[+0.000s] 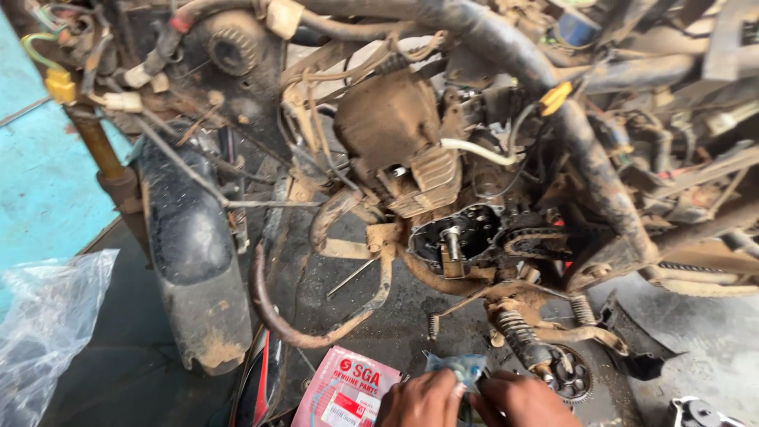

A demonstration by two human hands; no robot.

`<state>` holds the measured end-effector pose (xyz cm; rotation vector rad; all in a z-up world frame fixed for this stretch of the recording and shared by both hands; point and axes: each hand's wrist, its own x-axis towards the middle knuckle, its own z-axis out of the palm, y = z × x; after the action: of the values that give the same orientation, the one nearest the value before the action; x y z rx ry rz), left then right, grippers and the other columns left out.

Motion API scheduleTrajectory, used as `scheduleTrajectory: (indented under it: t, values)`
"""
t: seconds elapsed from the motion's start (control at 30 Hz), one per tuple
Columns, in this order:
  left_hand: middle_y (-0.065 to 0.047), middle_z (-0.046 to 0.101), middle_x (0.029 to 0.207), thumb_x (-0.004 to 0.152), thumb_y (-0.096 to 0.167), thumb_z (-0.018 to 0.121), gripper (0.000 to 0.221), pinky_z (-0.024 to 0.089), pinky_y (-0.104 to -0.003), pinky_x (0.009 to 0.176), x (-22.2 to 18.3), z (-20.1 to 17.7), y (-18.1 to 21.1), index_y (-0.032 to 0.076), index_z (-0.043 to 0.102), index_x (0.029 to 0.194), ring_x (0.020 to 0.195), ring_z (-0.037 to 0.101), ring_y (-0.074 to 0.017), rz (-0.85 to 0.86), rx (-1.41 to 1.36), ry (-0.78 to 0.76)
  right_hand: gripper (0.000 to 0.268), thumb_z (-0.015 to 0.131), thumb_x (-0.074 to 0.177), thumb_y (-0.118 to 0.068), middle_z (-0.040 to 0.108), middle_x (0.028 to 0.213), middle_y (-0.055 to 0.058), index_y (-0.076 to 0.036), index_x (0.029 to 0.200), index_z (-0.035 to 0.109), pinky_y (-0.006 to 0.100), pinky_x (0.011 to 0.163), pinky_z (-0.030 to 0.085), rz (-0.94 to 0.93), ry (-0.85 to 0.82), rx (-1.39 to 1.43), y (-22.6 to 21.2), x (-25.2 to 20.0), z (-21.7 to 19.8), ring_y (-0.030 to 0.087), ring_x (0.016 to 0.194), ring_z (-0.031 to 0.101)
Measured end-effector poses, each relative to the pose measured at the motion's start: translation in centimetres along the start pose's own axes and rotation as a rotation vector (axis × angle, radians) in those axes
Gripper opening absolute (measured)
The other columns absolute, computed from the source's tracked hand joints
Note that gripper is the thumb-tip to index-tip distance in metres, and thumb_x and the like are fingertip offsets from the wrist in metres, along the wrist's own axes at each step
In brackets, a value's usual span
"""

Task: Replacing the stator coil assembly inside the engine casing of a motorcycle.

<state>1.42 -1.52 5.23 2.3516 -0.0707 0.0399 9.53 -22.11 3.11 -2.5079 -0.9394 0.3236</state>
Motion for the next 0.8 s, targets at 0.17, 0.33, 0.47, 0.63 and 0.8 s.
scheduleTrajectory:
  t: [0.17,0.33,0.47,0.63,0.8]
  values:
    - [-0.017,0.07,0.114,0.098,0.027,0.06,0.023,0.046,-0.06,0.095,1.2,-0.2,-1.0,0.008,0.064,0.11,0.104,0.069,-0.0372,0.024,0.093,-0.119,0.032,0.077,0.083,-0.03,0.071,0.103,0.022,-0.003,0.1,0.073,0.05,0.064,0.062,-0.167,0.221,-0.084,-3.8,0.6,-2.8,0.042,0.077,0.073]
    - [-0.018,0.069,0.11,0.116,0.029,0.045,0.03,0.057,-0.054,0.082,2.4,-1.5,0.0,0.004,0.061,0.113,0.101,0.07,-0.0353,-0.219,0.682,-0.358,0.019,0.073,0.093,-0.023,0.07,0.09,0.012,-0.005,0.091,0.069,0.04,0.072,0.064,-0.306,0.025,-0.046,1.4,0.6,3.1,0.03,0.08,0.076]
    - [-0.017,0.067,0.114,0.104,0.021,0.054,0.02,0.057,-0.051,0.082,1.7,1.1,-5.4,0.005,0.063,0.109,0.1,0.068,-0.0355,0.009,0.667,0.04,0.015,0.074,0.087,-0.018,0.071,0.094,0.013,-0.005,0.093,0.07,0.039,0.073,0.064,-0.537,0.144,0.039,3.9,-0.7,6.1,0.029,0.086,0.079]
    - [-0.015,0.064,0.121,0.091,0.009,0.068,0.028,0.054,-0.047,0.088,1.1,0.1,-8.9,0.0,0.067,0.118,0.105,0.064,-0.0337,0.444,0.431,0.586,0.018,0.076,0.087,-0.024,0.077,0.101,0.016,-0.008,0.096,0.079,0.035,0.078,0.061,-0.337,0.495,0.024,5.0,-0.1,7.1,0.029,0.091,0.079]
    - [-0.014,0.069,0.114,0.093,0.016,0.073,0.028,0.056,-0.046,0.088,2.2,1.9,-11.0,0.003,0.067,0.117,0.101,0.071,-0.0327,0.216,0.147,0.464,0.022,0.068,0.089,-0.019,0.075,0.098,0.017,-0.001,0.099,0.073,0.038,0.086,0.059,-0.03,0.563,0.248,1.0,-0.3,0.7,0.029,0.098,0.077]
